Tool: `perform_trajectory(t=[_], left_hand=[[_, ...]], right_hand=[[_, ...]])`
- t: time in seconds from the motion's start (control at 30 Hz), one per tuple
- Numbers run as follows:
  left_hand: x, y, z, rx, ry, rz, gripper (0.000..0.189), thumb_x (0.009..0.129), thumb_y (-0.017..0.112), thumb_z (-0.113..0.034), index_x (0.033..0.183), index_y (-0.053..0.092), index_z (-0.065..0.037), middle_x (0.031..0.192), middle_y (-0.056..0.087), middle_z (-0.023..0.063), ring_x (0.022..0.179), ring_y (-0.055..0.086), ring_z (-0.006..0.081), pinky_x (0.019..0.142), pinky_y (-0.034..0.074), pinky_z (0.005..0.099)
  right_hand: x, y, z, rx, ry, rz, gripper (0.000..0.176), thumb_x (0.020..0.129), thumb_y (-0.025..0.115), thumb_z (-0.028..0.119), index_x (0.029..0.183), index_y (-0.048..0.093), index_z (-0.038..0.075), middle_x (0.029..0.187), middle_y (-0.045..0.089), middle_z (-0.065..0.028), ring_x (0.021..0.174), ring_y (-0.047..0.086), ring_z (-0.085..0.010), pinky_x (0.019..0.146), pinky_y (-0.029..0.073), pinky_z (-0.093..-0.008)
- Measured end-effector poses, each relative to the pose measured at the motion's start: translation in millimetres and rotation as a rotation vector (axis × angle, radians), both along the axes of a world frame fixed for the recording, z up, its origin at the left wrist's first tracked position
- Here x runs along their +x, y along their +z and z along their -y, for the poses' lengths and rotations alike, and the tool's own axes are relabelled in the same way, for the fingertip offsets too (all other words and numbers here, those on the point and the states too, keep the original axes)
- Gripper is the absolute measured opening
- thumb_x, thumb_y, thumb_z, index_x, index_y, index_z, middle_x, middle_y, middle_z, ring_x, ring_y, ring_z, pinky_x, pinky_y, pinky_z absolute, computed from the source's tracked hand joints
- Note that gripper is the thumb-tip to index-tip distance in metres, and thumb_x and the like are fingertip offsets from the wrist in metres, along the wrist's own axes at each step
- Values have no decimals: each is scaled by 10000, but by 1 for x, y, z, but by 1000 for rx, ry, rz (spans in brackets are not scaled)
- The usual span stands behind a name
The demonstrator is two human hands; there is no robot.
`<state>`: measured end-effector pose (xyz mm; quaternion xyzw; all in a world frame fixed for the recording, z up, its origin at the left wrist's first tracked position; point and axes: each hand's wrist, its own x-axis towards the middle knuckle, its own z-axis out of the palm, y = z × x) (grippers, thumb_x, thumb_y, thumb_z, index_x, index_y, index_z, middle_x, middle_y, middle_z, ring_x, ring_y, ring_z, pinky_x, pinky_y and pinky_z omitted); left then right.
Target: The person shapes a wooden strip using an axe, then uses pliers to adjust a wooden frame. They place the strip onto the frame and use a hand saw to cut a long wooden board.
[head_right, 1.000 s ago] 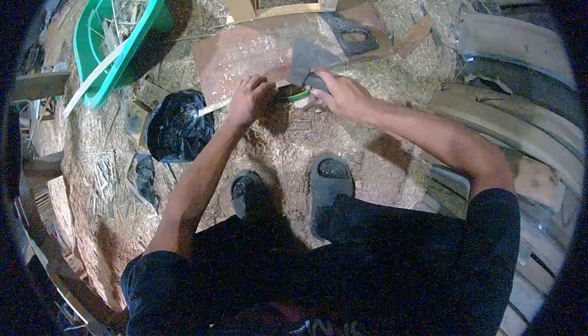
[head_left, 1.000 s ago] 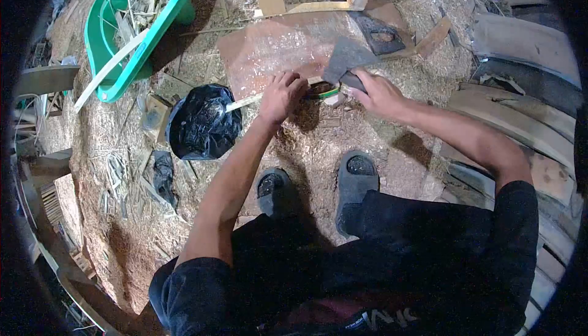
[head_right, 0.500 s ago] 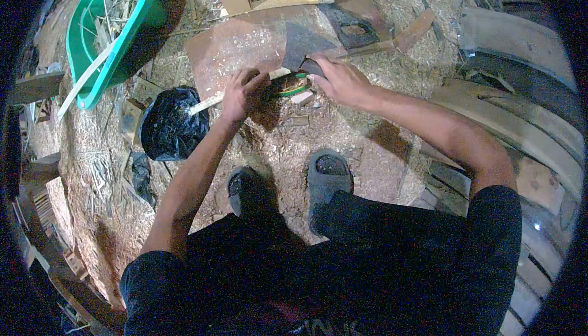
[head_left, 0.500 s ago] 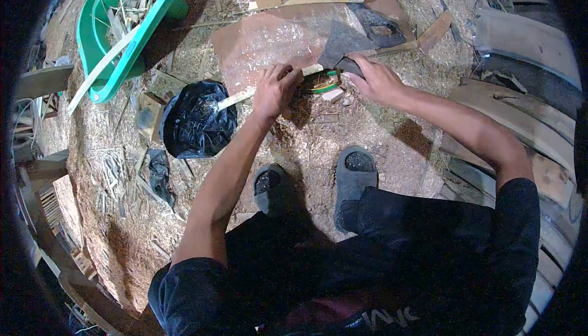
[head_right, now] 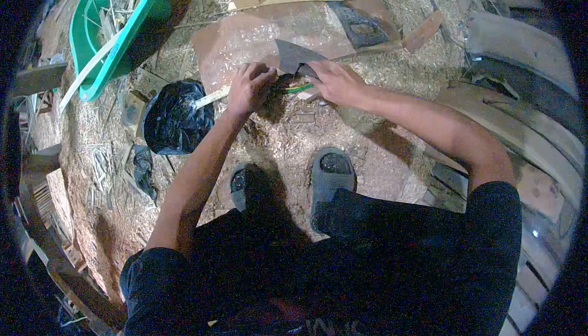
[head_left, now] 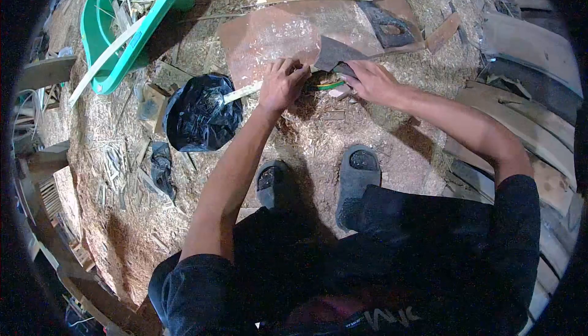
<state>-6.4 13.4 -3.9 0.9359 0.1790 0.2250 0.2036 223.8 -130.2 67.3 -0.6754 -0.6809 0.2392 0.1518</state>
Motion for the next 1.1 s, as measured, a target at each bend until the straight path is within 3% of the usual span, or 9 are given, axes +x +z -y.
perform_trajectory(t=[0.3,0.4,0.53,0.6,0.7,0.83,0.9,1.0,1.1], left_hand=[[1,-4,-2,-4,-11,-12,272,861,669,-274,1114,700,-179,1104,617,53,1051,551,272,874,433,424],[0,-6,-2,4,-18,-17,307,845,674,-262,1139,693,-176,1124,615,52,1055,549,269,865,434,423],[0,-4,-3,38,-29,-71,359,822,676,-227,1177,678,-169,1147,616,50,1062,554,266,868,444,415],[1,1,-8,23,-37,-85,376,814,675,-214,1187,674,-167,1152,618,48,1075,558,265,883,455,409],[1,1,-12,-10,-55,-89,382,810,673,-208,1190,672,-164,1155,619,46,1097,564,265,906,470,400],[1,4,-12,-21,-54,-92,418,777,677,-158,1195,673,-146,1121,623,94,1064,586,309,908,501,413],[1,4,-11,-36,-51,-71,439,757,681,-134,1196,673,-134,1096,627,118,1035,599,330,897,515,420],[2,-2,-13,-24,-49,-63,402,782,671,-161,1184,676,-137,1094,630,98,1037,599,311,880,513,414],[2,-4,-13,5,-50,-67,320,848,641,-217,1161,682,-161,1110,628,56,1060,588,274,865,496,401]], right_hand=[[-6,2,3,-40,73,46,350,997,518,202,1303,518,30,1165,609,-203,900,647,-417,764,559,-487],[0,-1,4,-132,-51,-106,379,942,534,99,1318,520,53,1243,557,-196,1046,613,-398,867,548,-487],[4,-10,1,155,197,72,491,940,522,113,1423,438,144,1267,533,-242,1004,612,-458,877,541,-510],[-4,11,5,-4,-1,-242,483,939,522,112,1416,454,126,1255,528,-253,1000,611,-451,871,549,-497],[-17,42,-6,-150,12,116,363,954,562,126,1301,548,19,1214,593,-207,942,679,-361,787,602,-429],[-1,16,-14,165,348,380,311,911,571,81,1201,603,-27,1164,589,-194,939,656,-326,725,609,-398],[3,13,-18,46,337,365,280,891,572,58,1142,620,-58,1125,583,-193,945,635,-317,706,610,-388],[5,16,-24,358,506,588,204,884,566,53,1021,633,-84,1065,573,-199,930,618,-295,674,606,-386],[-3,27,-32,25,414,399,251,892,583,64,1095,590,-85,1043,585,-224,919,629,-310,671,599,-397]])
